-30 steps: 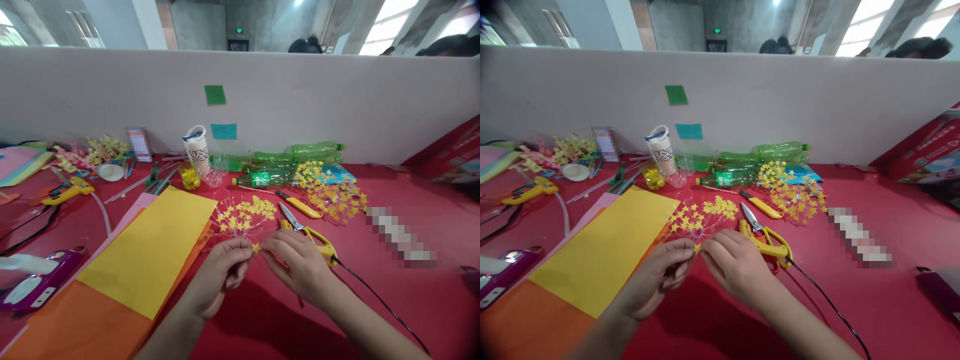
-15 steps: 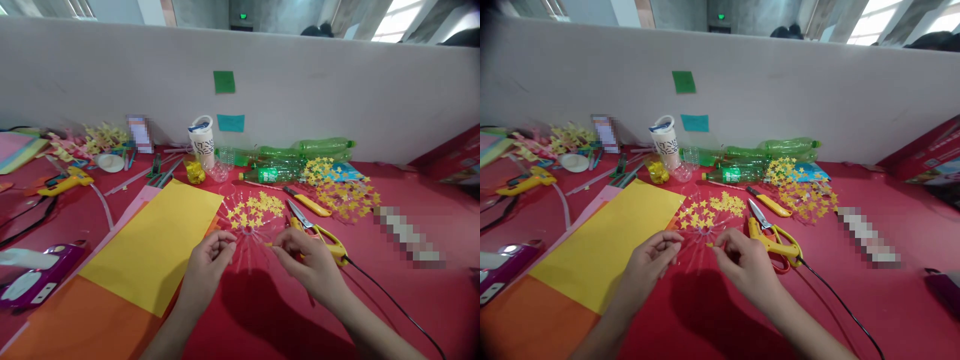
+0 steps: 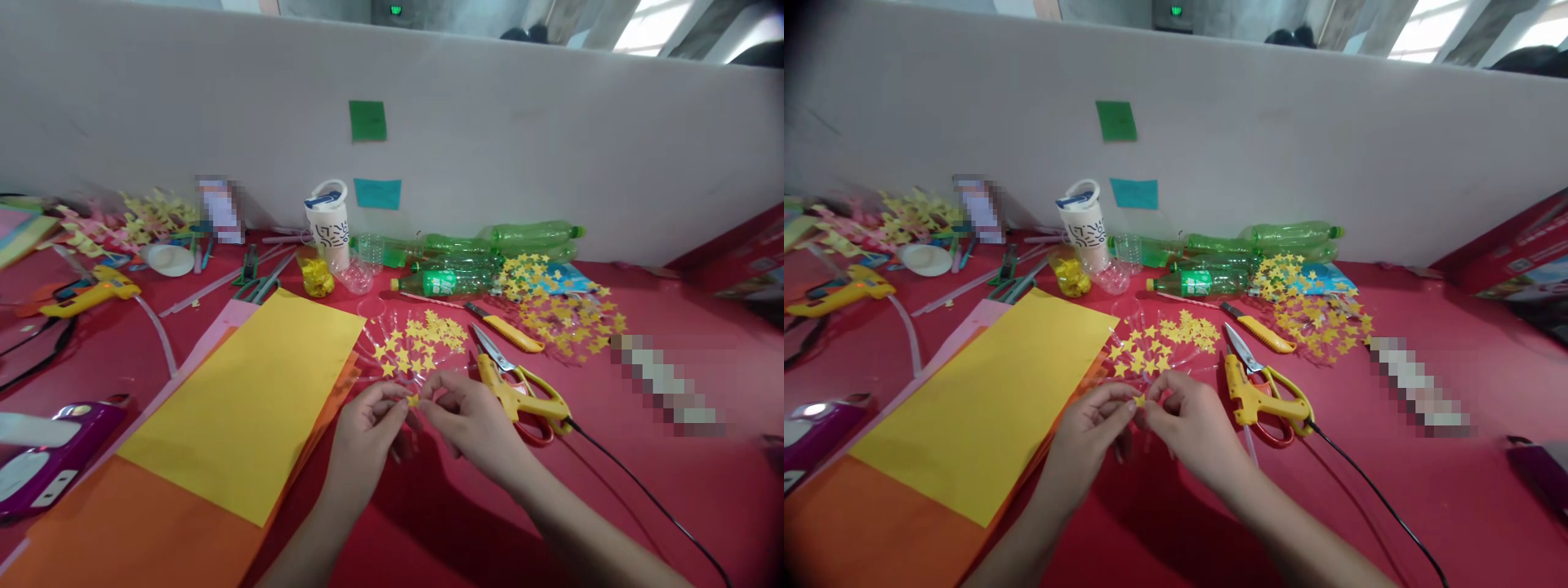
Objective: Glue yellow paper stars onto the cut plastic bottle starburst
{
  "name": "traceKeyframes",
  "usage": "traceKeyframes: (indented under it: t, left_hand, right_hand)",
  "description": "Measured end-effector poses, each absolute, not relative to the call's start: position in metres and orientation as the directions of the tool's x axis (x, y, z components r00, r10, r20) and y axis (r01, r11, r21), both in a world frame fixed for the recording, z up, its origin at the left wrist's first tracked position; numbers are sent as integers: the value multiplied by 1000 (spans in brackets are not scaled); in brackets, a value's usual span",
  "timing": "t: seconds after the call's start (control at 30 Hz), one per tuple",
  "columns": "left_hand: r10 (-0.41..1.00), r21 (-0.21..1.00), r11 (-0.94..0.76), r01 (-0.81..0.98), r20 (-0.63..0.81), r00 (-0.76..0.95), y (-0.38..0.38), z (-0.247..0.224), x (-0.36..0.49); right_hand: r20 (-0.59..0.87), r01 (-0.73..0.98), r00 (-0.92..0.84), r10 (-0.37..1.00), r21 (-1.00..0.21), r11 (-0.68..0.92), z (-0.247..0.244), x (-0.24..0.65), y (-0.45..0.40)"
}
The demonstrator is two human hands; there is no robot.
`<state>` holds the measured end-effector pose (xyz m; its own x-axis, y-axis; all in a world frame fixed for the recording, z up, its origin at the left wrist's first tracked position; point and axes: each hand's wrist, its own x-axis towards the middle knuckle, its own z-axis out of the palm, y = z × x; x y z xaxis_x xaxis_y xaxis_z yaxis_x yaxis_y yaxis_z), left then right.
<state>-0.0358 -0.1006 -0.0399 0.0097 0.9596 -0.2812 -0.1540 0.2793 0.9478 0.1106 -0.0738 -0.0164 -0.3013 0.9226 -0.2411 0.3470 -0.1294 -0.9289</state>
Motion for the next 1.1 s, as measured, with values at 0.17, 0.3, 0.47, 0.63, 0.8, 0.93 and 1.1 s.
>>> traceKeyframes:
  t: [0.17,0.3,0.47,0.63,0.8,0.93,1.1]
  left_hand:
    - [964,951,261,-165,-264,-1,-100,-40,-36]
    - [961,943,273,-187,-277,9,-99,-41,-36]
    - [957,942,287,-176,-290,6,-100,-41,-35]
    - [959,941,279,-191,-284,2,-101,-37,-33]
    - [964,956,259,-139,-265,-20,-101,-35,-32]
    - [968,961,247,-121,-252,-22,-101,-36,-32]
    - [964,958,258,-127,-264,-34,-101,-34,-31]
  right_hand:
    - [-276,317,-312,909,-932,-174,-13,107,-71]
    - [-290,307,-304,907,-932,-195,-11,105,-69]
    - [-301,317,-278,912,-925,-209,-14,104,-66]
    - [-310,301,-272,911,-927,-226,-15,105,-66]
    - [-298,306,-264,918,-928,-213,-15,104,-67]
    - [-287,274,-271,919,-938,-212,-15,104,-68]
    - [-278,252,-285,918,-945,-208,-16,105,-68]
